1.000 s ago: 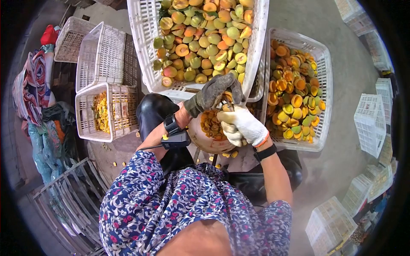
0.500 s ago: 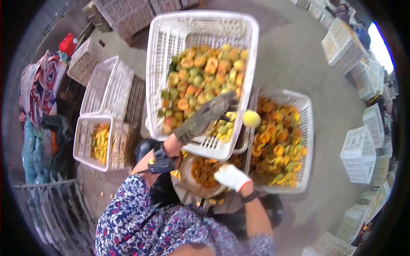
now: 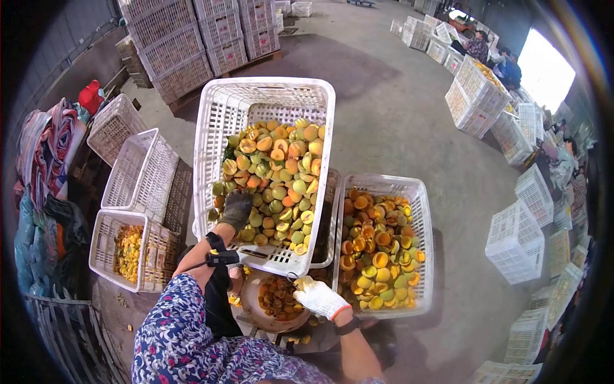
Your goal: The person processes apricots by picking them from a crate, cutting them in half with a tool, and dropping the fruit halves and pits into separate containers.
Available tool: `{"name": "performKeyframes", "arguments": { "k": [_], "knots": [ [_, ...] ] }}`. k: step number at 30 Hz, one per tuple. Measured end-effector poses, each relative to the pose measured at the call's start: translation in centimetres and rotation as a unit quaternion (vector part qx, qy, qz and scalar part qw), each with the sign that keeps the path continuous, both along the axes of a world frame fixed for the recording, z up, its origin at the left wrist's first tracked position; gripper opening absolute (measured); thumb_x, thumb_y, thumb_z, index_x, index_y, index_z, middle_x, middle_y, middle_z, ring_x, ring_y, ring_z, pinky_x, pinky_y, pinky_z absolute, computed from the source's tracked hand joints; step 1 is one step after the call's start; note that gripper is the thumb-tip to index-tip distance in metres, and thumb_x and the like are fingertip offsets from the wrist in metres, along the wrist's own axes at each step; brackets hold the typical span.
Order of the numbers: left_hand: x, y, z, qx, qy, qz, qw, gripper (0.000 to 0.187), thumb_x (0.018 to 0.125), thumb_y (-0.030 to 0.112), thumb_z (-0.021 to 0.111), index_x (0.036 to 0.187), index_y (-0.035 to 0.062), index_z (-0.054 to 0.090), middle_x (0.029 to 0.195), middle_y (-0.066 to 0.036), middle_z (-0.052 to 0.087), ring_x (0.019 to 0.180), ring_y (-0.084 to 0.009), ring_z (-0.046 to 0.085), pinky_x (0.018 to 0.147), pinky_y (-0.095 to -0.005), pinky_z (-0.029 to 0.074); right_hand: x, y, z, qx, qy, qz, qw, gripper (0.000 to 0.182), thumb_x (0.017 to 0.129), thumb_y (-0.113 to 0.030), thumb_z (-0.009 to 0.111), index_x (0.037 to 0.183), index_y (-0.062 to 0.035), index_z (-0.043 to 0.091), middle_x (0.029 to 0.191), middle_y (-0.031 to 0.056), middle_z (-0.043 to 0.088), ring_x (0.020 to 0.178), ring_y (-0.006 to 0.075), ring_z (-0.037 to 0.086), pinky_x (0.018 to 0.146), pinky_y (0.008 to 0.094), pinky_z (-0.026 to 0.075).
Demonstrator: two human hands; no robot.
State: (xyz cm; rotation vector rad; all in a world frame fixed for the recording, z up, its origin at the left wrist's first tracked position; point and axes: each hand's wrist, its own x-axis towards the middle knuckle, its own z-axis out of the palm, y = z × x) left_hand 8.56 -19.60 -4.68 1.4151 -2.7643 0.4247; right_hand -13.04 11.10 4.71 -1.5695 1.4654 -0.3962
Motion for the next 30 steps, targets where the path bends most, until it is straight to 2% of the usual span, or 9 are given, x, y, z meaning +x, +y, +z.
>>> {"name": "performKeyframes", "arguments": {
  "k": [15, 17, 19, 20, 21, 22, 23, 25, 30],
  "knots": [
    [-0.7, 2.4, 4.1, 0.270, -0.085, 0.076, 0.956, 0.031, 0.083, 0.020, 0.059, 0.113, 0.0098, 0.062, 0.107, -0.016, 0.067, 0.099, -0.0333, 0.066, 0.078, -0.0437, 0.054, 0.0, -1.8, -0.4, 0.008, -0.021, -0.026, 0.999, 0.035, 0.089, -0.031, 0.052, 0.104, 0.0007, 0.055, 0.094, 0.0280, 0.062, 0.094, 0.0438, 0.059, 0.078, 0.0471, 0.049],
    [-1.0, 3.4, 4.5, 0.286, 0.122, 0.044, 0.949, 0.041, 0.083, 0.027, 0.063, 0.118, 0.0077, 0.060, 0.108, -0.018, 0.066, 0.098, -0.0355, 0.065, 0.080, -0.0412, 0.052, -0.2, -1.9, -1.2, -0.098, -0.001, -0.032, 0.995, 0.032, 0.089, -0.029, 0.055, 0.103, -0.0009, 0.056, 0.094, 0.0278, 0.062, 0.092, 0.0433, 0.060, 0.076, 0.0473, 0.049],
    [-1.4, 4.0, 4.5, 0.369, 0.307, -0.053, 0.876, 0.044, 0.086, 0.027, 0.063, 0.123, 0.0057, 0.057, 0.109, -0.021, 0.064, 0.099, -0.0338, 0.063, 0.084, -0.0379, 0.049, 0.2, -2.5, 0.1, -0.059, -0.081, -0.171, 0.980, 0.027, 0.086, -0.020, 0.058, 0.103, 0.0003, 0.056, 0.079, 0.0199, 0.061, 0.074, 0.0303, 0.064, 0.067, 0.0404, 0.050],
    [-2.4, 6.8, 7.3, 0.409, 0.454, -0.079, 0.788, 0.039, 0.090, 0.023, 0.061, 0.122, 0.0015, 0.058, 0.108, -0.016, 0.066, 0.097, -0.0235, 0.063, 0.082, -0.0328, 0.049, -0.3, -2.9, -2.2, -0.275, 0.029, -0.121, 0.953, 0.021, 0.088, -0.018, 0.058, 0.102, -0.0016, 0.055, 0.069, 0.0103, 0.057, 0.062, 0.0183, 0.060, 0.056, 0.0346, 0.048],
    [-4.1, 9.5, 10.3, 0.464, 0.551, 0.005, 0.693, 0.040, 0.092, 0.022, 0.060, 0.123, -0.0028, 0.056, 0.105, -0.007, 0.065, 0.093, -0.0136, 0.058, 0.080, -0.0268, 0.049, -0.3, -3.1, -1.8, -0.153, -0.108, -0.167, 0.968, 0.022, 0.090, -0.022, 0.058, 0.099, -0.0019, 0.055, 0.076, 0.0187, 0.061, 0.067, 0.0342, 0.062, 0.063, 0.0427, 0.051],
    [-4.1, 10.4, 12.0, 0.446, 0.460, -0.073, 0.764, 0.035, 0.096, 0.018, 0.057, 0.128, 0.0058, 0.053, 0.133, -0.013, 0.049, 0.116, -0.0181, 0.050, 0.093, -0.0296, 0.047, 0.3, -3.5, 3.4, 0.004, -0.182, -0.282, 0.942, 0.021, 0.092, -0.021, 0.057, 0.100, -0.0026, 0.053, 0.069, 0.0125, 0.058, 0.056, 0.0237, 0.059, 0.052, 0.0370, 0.050],
    [-3.8, 10.7, 10.7, 0.557, 0.539, -0.199, 0.600, 0.037, 0.097, 0.017, 0.055, 0.132, 0.0084, 0.050, 0.136, -0.015, 0.043, 0.123, -0.0193, 0.045, 0.094, -0.0336, 0.049, 0.2, -3.6, 3.3, -0.020, -0.212, -0.298, 0.930, 0.020, 0.093, -0.022, 0.056, 0.100, -0.0030, 0.051, 0.064, 0.0087, 0.054, 0.051, 0.0165, 0.056, 0.045, 0.0329, 0.047],
    [-6.8, 12.8, 12.5, 0.653, 0.622, 0.018, 0.432, 0.043, 0.096, 0.014, 0.056, 0.135, -0.0005, 0.046, 0.125, -0.013, 0.055, 0.108, -0.0192, 0.058, 0.092, -0.0329, 0.051, 0.2, -4.2, 4.0, 0.040, -0.253, -0.339, 0.905, 0.022, 0.092, -0.020, 0.058, 0.100, -0.0006, 0.050, 0.067, 0.0123, 0.057, 0.055, 0.0228, 0.059, 0.049, 0.0356, 0.048],
    [-8.9, 15.6, 13.0, 0.566, 0.638, -0.034, 0.522, 0.047, 0.093, 0.014, 0.060, 0.135, -0.0027, 0.046, 0.117, -0.008, 0.060, 0.101, -0.0134, 0.059, 0.089, -0.0279, 0.050, 0.6, -4.1, 2.0, -0.192, -0.104, -0.324, 0.920, 0.024, 0.088, -0.014, 0.061, 0.101, 0.0016, 0.048, 0.079, 0.0218, 0.060, 0.074, 0.0412, 0.061, 0.061, 0.0442, 0.048]
  ]
}}
